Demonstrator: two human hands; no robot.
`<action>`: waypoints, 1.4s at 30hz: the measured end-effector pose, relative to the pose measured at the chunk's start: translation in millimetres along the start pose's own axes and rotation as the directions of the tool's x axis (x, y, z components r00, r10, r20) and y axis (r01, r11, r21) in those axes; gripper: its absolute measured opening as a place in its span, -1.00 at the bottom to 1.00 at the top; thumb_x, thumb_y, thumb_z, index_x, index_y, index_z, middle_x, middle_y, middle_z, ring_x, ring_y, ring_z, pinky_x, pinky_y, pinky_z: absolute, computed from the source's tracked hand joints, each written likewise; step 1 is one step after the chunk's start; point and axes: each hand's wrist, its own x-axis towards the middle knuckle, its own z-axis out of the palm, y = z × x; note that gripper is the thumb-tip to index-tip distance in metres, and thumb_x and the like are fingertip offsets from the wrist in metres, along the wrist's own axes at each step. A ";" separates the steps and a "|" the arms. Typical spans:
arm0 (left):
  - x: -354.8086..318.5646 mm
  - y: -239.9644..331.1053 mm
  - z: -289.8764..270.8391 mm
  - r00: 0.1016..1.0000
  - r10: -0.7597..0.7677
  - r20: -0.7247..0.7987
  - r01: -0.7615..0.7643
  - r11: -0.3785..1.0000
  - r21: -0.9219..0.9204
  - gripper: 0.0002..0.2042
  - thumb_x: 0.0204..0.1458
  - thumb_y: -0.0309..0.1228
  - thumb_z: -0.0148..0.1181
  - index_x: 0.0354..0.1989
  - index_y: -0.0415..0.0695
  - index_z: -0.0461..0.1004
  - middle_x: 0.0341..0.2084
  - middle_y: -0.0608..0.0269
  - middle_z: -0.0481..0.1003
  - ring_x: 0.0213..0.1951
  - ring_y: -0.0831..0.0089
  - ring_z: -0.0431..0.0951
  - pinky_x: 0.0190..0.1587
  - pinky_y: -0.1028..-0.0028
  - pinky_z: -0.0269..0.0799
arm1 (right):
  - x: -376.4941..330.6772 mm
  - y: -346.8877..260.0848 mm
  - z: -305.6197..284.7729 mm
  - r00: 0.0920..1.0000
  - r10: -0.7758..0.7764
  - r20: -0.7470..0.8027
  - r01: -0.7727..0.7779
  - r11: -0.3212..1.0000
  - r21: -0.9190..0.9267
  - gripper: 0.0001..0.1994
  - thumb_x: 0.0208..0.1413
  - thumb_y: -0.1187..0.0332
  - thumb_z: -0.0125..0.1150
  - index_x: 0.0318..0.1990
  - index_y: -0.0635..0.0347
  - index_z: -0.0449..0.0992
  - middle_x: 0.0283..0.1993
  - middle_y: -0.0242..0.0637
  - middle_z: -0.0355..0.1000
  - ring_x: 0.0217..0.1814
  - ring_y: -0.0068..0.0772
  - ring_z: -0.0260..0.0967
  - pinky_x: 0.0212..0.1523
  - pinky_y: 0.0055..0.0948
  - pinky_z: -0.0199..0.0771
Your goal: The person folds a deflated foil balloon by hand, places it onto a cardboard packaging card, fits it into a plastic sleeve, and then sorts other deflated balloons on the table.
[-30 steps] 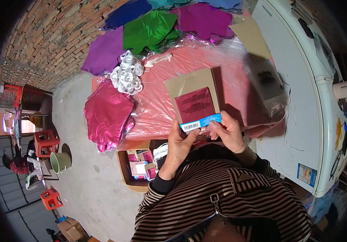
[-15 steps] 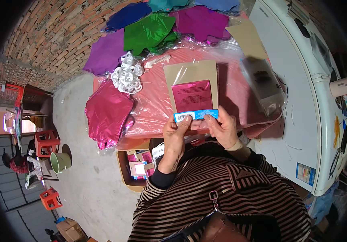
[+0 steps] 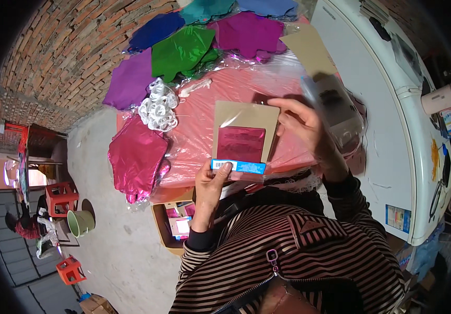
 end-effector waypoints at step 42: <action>12.1 27.0 0.5 0.997 0.024 0.077 -0.044 0.961 0.272 -0.81 0.32 -0.37 0.27 -0.14 -0.28 0.54 -0.42 0.22 0.66 -0.39 0.57 0.65 -0.30 0.54 0.59 | 55.3 1.4 21.7 0.876 -0.470 0.104 0.453 0.731 -0.510 -0.80 0.29 0.40 0.28 -0.38 0.29 0.51 -0.51 -0.17 0.42 -0.51 -0.08 0.39 -0.46 -0.25 0.38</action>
